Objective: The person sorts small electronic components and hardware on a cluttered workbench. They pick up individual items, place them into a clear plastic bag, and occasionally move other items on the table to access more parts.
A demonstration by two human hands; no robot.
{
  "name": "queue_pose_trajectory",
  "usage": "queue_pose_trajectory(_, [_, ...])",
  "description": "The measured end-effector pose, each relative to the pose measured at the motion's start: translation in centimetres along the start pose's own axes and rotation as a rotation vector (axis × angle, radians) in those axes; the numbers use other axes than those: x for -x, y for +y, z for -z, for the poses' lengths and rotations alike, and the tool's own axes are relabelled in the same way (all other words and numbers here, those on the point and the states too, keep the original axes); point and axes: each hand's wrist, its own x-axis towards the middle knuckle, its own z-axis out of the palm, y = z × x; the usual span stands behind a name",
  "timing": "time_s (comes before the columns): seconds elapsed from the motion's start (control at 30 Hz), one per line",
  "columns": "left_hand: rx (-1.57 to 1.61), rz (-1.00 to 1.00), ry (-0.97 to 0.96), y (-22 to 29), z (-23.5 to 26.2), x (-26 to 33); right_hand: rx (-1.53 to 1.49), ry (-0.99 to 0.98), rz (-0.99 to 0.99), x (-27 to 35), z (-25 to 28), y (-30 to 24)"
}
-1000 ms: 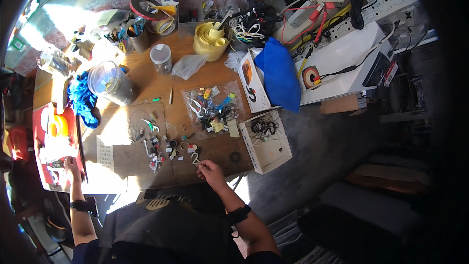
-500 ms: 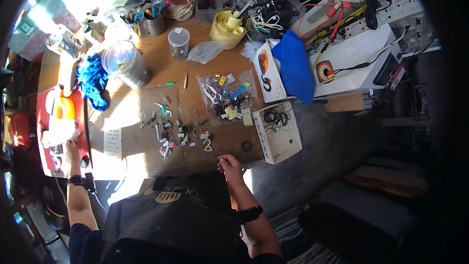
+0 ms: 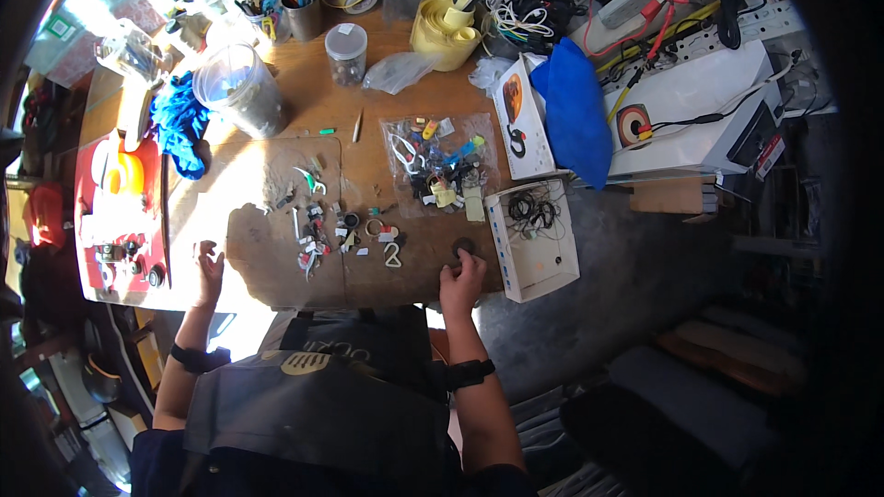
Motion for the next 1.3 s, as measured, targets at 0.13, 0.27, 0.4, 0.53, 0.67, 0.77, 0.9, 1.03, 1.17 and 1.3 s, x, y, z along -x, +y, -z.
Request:
queue_pose_trajectory(0.13, [0.065, 0.062, -0.245, 6.5, -2.6, 0.8, -0.044, -0.126, 0.103, -0.2, -0.2, -1.4])
queue_pose_trajectory(0.27, [-0.025, -0.075, -0.126, 8.2, -4.5, 1.0, 0.018, -0.129, 0.076, -1.3, 1.0, -2.8])
queue_pose_trajectory(0.4, [-0.064, -0.128, -0.006, 7.9, -6.3, 1.3, 0.119, -0.315, 0.254, -2.2, 0.6, -4.4])
queue_pose_trajectory(0.53, [-0.112, -0.135, 0.019, 7.8, -6.8, 1.5, 0.238, -0.435, 0.354, -2.3, -0.3, -5.7])
queue_pose_trajectory(0.67, [-0.124, -0.133, 0.023, 7.8, -6.8, 1.4, 0.166, -0.521, 0.258, -3.4, -0.2, -5.2])
queue_pose_trajectory(0.77, [-0.141, -0.135, 0.039, 7.8, -6.9, 1.4, 0.076, -0.503, 0.200, -3.9, 0.7, -4.2])
queue_pose_trajectory(0.9, [-0.136, -0.125, 0.052, 7.8, -7.0, 1.5, 0.238, -0.273, 0.197, -4.8, 3.6, -3.2])
queue_pose_trajectory(1.03, [-0.155, -0.134, 0.052, 7.9, -6.9, 1.4, 0.319, -0.235, 0.475, -4.9, 4.6, -4.2])
queue_pose_trajectory(1.17, [-0.185, -0.112, 0.022, 7.9, -6.7, 1.5, 0.217, -0.558, 0.801, -4.2, 1.1, -6.3])
queue_pose_trajectory(1.3, [-0.194, -0.101, 0.014, 7.7, -6.8, 1.6, 0.270, -0.579, 0.893, -4.9, -3.0, -7.7])
